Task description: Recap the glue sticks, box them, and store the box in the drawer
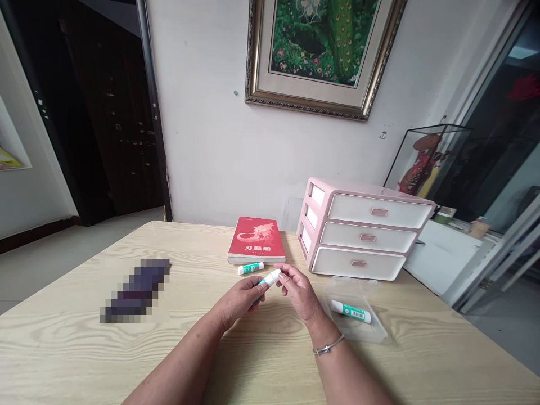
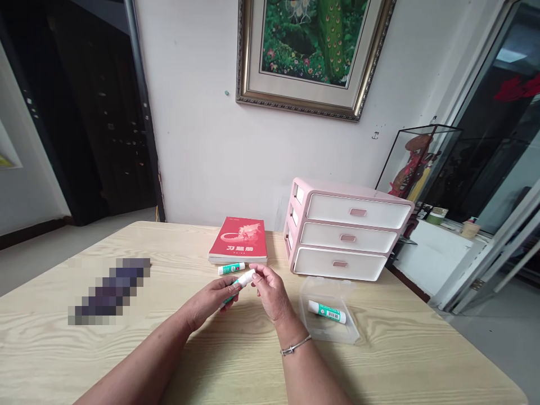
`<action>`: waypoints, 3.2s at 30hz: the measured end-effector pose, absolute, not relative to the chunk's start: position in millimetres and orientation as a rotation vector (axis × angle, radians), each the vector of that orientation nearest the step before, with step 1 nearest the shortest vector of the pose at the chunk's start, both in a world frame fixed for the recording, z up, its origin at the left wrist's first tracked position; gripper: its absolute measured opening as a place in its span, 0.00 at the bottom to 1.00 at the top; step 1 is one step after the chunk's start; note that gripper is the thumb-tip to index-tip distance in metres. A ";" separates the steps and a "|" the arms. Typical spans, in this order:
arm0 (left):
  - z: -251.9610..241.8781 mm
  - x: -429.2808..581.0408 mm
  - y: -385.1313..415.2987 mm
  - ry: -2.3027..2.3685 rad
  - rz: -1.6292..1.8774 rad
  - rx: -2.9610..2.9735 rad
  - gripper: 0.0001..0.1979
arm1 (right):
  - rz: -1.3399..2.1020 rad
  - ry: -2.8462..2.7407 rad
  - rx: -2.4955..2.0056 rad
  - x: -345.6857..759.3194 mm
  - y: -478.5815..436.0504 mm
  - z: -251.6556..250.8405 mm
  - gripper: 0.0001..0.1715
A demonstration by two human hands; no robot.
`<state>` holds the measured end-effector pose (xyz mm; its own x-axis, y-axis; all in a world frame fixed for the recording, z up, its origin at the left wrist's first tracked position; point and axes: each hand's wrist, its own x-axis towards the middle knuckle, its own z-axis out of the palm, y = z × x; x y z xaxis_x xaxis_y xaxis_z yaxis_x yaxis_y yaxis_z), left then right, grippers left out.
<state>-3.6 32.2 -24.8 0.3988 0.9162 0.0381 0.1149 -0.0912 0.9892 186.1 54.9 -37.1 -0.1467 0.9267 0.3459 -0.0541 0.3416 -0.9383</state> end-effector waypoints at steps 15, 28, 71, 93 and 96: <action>-19.7 -3.9 30.7 0.973 0.851 1.539 0.18 | 0.820 -1.652 -0.822 185.4 51.3 -37.3 0.20; -14.0 -2.3 26.9 0.953 0.874 1.542 0.19 | 0.849 -1.655 -0.852 182.7 48.6 -35.6 0.20; -33.0 -1.7 35.9 1.189 1.043 2.166 0.13 | 0.946 -1.488 -1.068 173.5 50.7 -41.9 0.23; -34.2 4.5 33.4 1.192 1.082 2.162 0.09 | 1.141 -1.353 -1.151 175.5 45.4 -34.6 0.22; -40.0 -0.3 41.5 1.064 1.066 1.959 0.10 | 1.021 -1.514 -1.063 176.6 46.0 -35.8 0.22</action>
